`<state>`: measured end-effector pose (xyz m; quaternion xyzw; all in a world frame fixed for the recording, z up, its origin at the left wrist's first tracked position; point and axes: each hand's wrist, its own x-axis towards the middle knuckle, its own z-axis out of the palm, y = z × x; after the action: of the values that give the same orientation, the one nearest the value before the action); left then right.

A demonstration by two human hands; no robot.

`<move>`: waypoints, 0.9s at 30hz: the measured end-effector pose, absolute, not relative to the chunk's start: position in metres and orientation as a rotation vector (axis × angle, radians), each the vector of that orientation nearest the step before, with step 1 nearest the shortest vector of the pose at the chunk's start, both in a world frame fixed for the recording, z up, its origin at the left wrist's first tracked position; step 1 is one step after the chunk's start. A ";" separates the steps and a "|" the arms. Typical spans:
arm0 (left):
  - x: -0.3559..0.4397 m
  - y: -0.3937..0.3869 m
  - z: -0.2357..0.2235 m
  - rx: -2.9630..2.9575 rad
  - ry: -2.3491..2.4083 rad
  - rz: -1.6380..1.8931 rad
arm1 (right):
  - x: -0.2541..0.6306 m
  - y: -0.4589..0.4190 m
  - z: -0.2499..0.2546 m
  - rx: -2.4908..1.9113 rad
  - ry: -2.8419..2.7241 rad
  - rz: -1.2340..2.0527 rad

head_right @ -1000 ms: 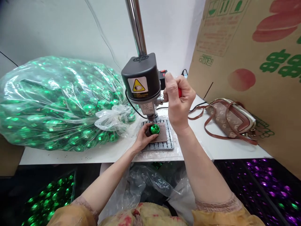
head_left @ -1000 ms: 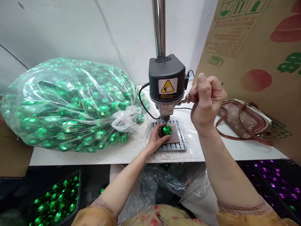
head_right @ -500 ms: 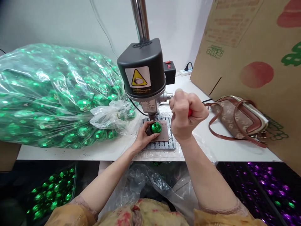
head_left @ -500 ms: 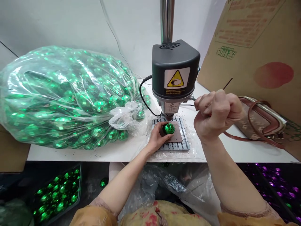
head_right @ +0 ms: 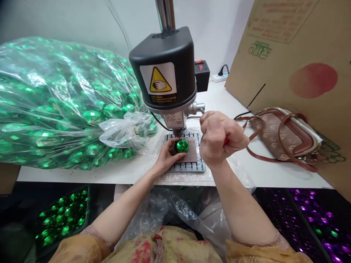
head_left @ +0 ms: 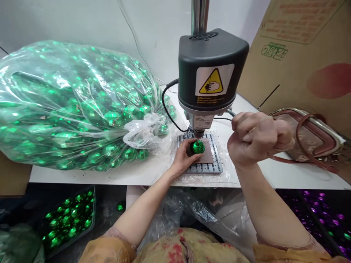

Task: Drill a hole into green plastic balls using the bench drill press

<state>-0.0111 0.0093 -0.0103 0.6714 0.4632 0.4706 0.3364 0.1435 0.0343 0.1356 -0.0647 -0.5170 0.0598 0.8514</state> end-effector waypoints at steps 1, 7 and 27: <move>-0.011 0.009 -0.010 1.756 1.213 1.227 | 0.144 0.035 0.135 -0.120 -1.100 0.117; -0.011 0.009 -0.008 1.752 1.220 1.217 | 0.144 0.035 0.136 -0.070 -1.143 0.093; -0.013 -0.040 -0.006 1.838 1.436 1.497 | 0.143 0.041 0.202 -0.425 -0.988 0.424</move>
<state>-0.0130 -0.0402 -0.0064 0.6518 0.5093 0.5309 0.1843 0.1432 0.0409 0.2021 -0.2010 -0.4671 0.2006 0.8374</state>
